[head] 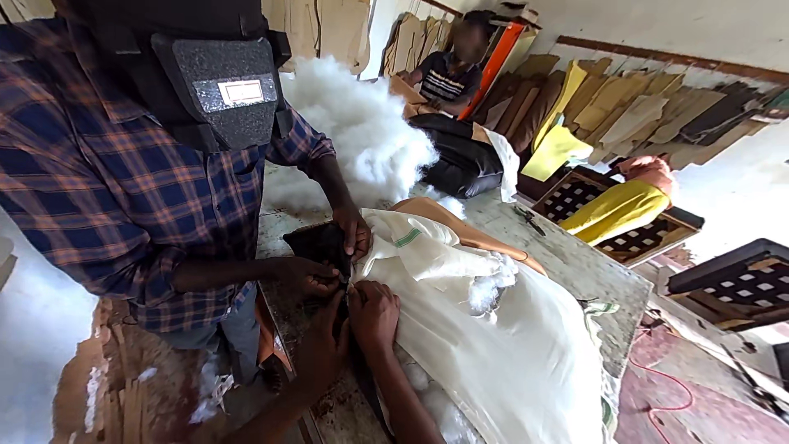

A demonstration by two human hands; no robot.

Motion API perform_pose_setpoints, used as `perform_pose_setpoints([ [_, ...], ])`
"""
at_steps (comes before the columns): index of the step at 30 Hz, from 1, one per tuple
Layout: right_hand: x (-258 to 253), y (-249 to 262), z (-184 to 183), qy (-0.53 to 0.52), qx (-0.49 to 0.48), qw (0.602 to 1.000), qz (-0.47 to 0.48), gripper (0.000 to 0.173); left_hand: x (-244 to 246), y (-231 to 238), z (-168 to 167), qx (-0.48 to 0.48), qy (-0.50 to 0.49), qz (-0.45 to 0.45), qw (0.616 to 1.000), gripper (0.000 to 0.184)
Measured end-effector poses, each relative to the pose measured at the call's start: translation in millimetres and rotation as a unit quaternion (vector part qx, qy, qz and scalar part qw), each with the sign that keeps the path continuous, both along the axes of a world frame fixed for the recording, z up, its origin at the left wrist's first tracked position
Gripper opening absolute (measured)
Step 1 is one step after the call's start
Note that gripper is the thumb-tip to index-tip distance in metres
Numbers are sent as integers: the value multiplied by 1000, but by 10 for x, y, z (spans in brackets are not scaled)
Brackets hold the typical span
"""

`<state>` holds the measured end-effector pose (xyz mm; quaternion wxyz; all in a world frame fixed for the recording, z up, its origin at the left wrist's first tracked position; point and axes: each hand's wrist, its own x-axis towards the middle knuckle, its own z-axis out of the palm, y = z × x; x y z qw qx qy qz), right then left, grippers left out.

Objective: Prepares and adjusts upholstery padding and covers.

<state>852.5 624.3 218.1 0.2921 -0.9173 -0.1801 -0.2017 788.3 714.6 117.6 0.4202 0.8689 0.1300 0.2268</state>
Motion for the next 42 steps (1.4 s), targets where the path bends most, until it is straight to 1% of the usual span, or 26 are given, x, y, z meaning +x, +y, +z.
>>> perform_pose_setpoints([
  [5, 18, 13, -14, -4, -7, 1000, -3, 14, 12, 57, 85, 95, 64, -8, 993, 55],
  [9, 0, 15, -30, -6, -7, 1000, 1, 14, -27, 86, 157, 165, 89, -22, 982, 49],
  [12, -6, 9, -36, -8, -7, 1000, 4, 15, -13, 82, 155, 174, 106, -29, 979, 48],
  [15, 4, 12, -49, -9, -9, 1000, 3, 15, 5, 106, 186, 182, 130, -57, 973, 42],
  [19, -1, 31, -84, -18, -8, 1000, 2, 15, 13, 138, 164, 193, 138, -74, 969, 40],
  [28, -36, 34, -139, -13, -33, 999, -5, 15, -16, 145, -5, 199, 130, -74, 969, 34],
  [37, -65, 17, -179, -10, -46, 999, -7, 11, -44, 135, -36, 208, 114, -61, 969, 32],
  [42, -92, 20, -174, -7, -55, 998, -5, 11, -58, 118, -23, 208, 138, -61, 966, 32],
])
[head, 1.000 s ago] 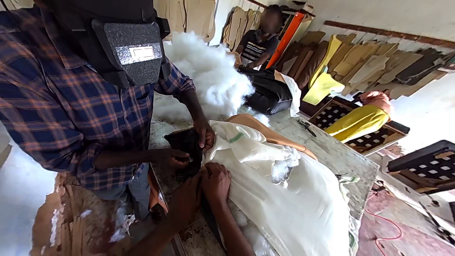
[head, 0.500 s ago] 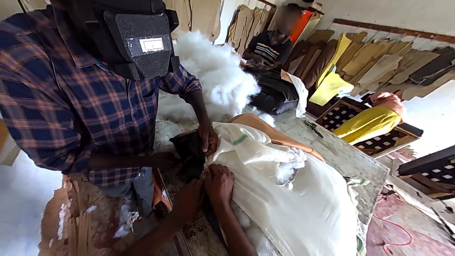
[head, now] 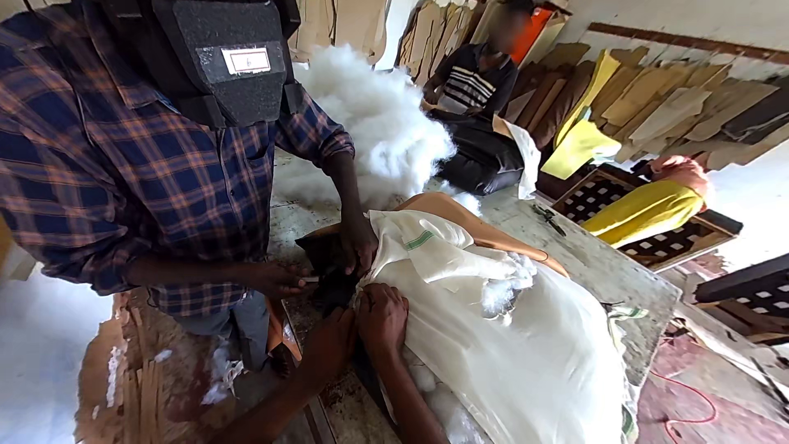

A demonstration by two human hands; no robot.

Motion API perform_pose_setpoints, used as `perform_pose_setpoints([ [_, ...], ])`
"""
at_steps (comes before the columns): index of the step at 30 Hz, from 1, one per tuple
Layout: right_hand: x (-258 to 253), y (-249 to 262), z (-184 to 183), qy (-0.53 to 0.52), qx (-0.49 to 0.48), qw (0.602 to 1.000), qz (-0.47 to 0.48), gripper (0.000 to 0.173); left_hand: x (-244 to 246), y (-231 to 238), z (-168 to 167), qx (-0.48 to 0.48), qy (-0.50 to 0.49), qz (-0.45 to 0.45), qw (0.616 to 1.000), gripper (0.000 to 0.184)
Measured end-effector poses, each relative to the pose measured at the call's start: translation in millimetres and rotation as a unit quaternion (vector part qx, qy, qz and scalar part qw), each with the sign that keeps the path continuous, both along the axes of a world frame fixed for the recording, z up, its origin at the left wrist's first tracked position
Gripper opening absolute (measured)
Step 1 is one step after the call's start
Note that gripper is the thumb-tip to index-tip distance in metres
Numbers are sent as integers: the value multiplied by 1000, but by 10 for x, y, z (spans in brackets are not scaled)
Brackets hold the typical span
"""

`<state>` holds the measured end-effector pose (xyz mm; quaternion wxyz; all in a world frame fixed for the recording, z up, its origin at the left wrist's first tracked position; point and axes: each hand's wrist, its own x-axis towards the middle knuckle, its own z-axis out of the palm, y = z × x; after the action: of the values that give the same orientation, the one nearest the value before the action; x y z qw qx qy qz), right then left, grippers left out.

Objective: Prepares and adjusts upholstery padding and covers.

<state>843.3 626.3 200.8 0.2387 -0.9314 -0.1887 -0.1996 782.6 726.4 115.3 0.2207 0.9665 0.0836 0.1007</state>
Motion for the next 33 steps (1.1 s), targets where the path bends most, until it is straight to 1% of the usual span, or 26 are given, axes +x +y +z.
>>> perform_pose_setpoints([
  [9, -16, 1, 0, 1, -5, 1000, 0, 14, 0, 4, -42, -2, -26, 1, 1000, 31],
  [12, -13, -1, 0, 2, -6, 1000, 1, 14, 9, 0, -33, -4, -8, 0, 1000, 33],
  [21, -5, 7, 11, 6, -4, 1000, -3, 15, 34, -4, -120, -2, -13, 4, 1000, 33],
  [30, -1, 12, 32, 10, 1, 1000, -4, 14, 35, -11, -77, 2, -16, 12, 1000, 30],
  [33, 5, 24, 27, 11, 2, 1000, -11, 15, 24, -5, -34, -4, -9, 8, 1000, 33],
])
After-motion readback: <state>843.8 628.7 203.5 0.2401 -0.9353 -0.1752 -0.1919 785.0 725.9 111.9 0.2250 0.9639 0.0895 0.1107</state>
